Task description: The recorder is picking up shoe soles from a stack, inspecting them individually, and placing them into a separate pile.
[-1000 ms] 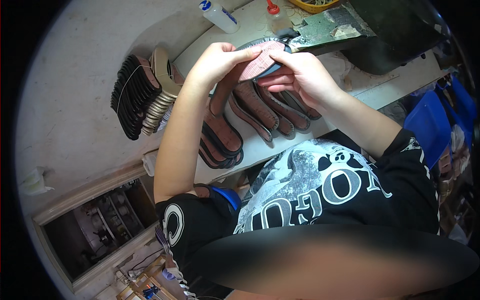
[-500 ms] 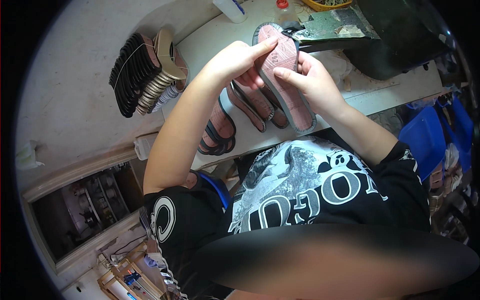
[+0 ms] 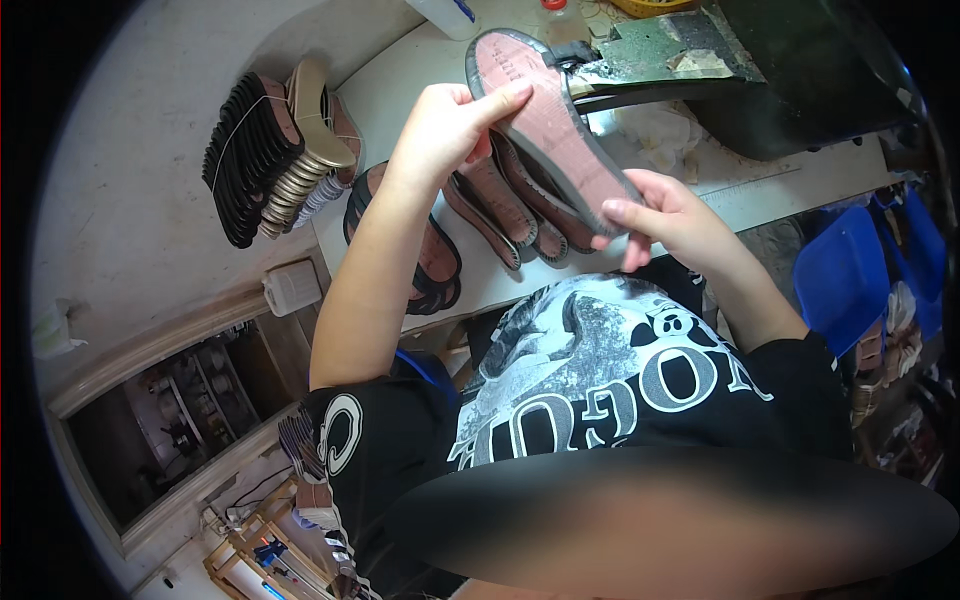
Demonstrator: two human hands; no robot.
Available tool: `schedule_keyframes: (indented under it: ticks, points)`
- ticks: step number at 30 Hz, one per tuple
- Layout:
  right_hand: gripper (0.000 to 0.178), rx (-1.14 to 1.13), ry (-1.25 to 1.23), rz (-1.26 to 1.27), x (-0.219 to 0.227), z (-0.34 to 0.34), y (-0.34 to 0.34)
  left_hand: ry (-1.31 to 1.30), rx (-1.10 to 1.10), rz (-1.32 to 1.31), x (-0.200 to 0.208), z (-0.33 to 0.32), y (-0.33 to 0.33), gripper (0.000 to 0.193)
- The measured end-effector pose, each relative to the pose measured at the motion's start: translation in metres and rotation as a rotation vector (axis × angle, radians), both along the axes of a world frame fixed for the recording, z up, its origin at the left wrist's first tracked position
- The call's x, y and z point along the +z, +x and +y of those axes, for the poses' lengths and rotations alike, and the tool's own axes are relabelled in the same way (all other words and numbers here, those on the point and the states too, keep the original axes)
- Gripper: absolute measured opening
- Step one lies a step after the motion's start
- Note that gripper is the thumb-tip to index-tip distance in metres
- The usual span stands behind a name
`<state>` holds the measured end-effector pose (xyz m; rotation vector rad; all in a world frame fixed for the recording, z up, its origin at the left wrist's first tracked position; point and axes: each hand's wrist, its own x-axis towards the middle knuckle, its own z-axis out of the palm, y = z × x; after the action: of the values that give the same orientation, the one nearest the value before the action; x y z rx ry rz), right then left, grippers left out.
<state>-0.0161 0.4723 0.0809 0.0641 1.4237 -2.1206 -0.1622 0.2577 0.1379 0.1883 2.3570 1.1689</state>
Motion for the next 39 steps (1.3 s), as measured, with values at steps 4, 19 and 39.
schedule_keyframes:
  ticks: [4,19,39]
  points:
    - [0.029,-0.137,-0.034,0.035,-0.010,-0.006,-0.006,0.057,0.000,-0.008,0.006,0.005,-0.007,0.052]
    - [0.024,0.161,0.081,0.144,0.020,-0.056,0.008,1.072,0.320,-0.092,-0.014,-0.029,0.070,0.030]
    - [0.039,0.286,0.580,0.510,-0.018,-0.081,-0.009,-0.705,0.345,0.820,-0.122,-0.132,0.130,0.043]
